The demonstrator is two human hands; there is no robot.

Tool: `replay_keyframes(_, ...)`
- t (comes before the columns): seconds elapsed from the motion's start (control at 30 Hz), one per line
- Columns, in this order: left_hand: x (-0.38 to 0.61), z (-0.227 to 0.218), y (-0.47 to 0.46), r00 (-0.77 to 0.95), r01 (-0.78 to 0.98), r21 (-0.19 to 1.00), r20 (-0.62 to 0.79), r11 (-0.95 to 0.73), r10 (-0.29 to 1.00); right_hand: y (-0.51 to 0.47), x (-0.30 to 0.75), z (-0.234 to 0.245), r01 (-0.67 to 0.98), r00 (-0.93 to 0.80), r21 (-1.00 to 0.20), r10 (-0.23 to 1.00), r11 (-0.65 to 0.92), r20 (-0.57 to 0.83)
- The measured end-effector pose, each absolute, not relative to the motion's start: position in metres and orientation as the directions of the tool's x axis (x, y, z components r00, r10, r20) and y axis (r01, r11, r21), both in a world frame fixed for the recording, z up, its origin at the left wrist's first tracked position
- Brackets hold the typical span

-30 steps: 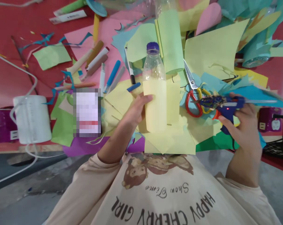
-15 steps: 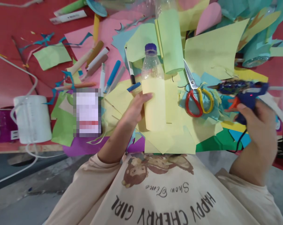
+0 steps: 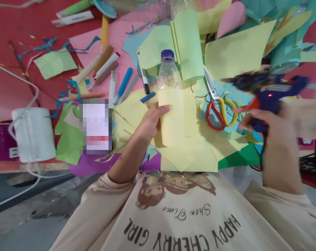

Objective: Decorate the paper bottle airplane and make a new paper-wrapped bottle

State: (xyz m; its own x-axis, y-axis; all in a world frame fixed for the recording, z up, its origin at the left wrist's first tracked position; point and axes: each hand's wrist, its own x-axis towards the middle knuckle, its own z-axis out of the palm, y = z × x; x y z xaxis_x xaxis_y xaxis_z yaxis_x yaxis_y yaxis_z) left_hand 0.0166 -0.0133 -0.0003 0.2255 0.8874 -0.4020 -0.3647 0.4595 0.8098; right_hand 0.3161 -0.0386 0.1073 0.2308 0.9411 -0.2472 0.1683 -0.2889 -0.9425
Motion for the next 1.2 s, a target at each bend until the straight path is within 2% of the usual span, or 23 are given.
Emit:
replay_keyframes(0.07,0.016,0.001,-0.014,0.227,-0.369,0.81,-0.397,0.455,0.889,-0.034,0.296,0.09,0.065,0.063,-0.939,0.94,-0.339,-0.335)
replay_keyframes(0.13,0.016,0.003,-0.015,0.229,-0.367,0.813,-0.393,0.453,0.89,-0.029,0.287,0.076,-0.002,-0.029,-0.923,0.923,-0.384,-0.384)
replay_keyframes(0.33,0.016,0.006,-0.015,0.194,-0.339,0.836,-0.386,0.431,0.902,-0.009,0.287,0.056,-0.063,-0.178,-0.949,0.94,-0.307,-0.292)
replay_keyframes(0.6,0.016,0.006,-0.016,0.177,-0.332,0.864,-0.337,0.378,0.925,-0.01,0.283,0.043,-0.055,-0.183,-0.946,0.934,-0.32,-0.305)
replay_keyframes(0.8,0.013,0.0,-0.014,0.229,-0.293,0.884,-0.304,0.363,0.925,-0.01,0.282,0.039,-0.094,-0.202,-0.95,0.94,-0.297,-0.274)
replay_keyframes(1.2,0.014,-0.001,-0.014,0.199,-0.285,0.905,-0.268,0.317,0.943,-0.01,0.284,0.034,-0.034,-0.226,-0.962,0.939,-0.271,-0.257)
